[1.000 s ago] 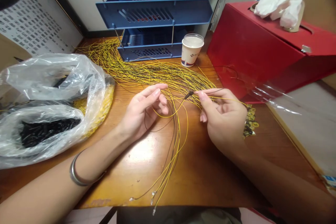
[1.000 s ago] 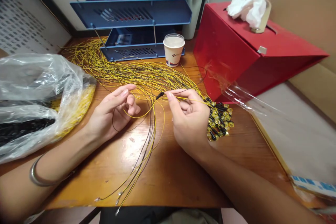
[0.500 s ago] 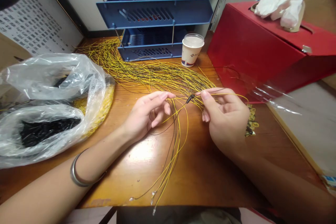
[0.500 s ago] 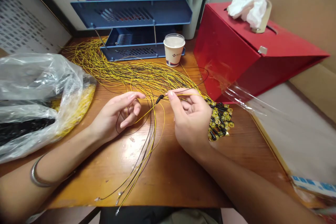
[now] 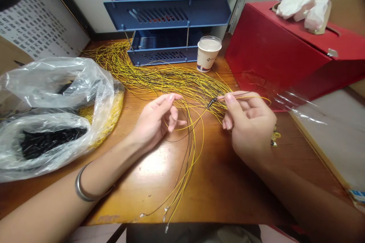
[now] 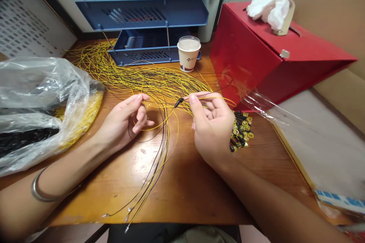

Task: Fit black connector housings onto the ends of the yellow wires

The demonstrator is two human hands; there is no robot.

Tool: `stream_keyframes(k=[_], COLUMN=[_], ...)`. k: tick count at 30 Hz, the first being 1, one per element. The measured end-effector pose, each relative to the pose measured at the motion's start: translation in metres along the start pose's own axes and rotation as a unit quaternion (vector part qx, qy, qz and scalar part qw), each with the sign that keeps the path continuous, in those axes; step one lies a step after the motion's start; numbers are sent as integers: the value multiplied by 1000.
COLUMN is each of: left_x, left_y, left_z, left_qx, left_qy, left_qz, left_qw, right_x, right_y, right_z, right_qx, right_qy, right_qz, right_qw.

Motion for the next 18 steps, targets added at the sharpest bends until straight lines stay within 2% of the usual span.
stream_keyframes(k=[3, 9, 18], left_x=[3, 19, 17], left_y=[-1, -7, -8], left_z=[-1, -16, -22], left_qx=[-15, -96, -117], left_qy=[-21, -1, 67], left_qz=[-21, -134, -144], left_qw=[999, 986, 980], right_x=[0, -3, -7], right_y=[0, 0, 2], right_z=[1, 0, 0], right_qx=[12, 20, -10], right_qy=[-8, -2, 22], right_qz=[-2, 10, 34], right_qw=[1000, 1000, 999])
Point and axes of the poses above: each hand's wrist, its own y-axis towards the middle knuckle, its own x-axis out of the palm, z = x × y, the point moved 7 cm from there along y, towards the middle knuckle, and after that the axes turned 6 degrees about -z, right-handed, at the moved point
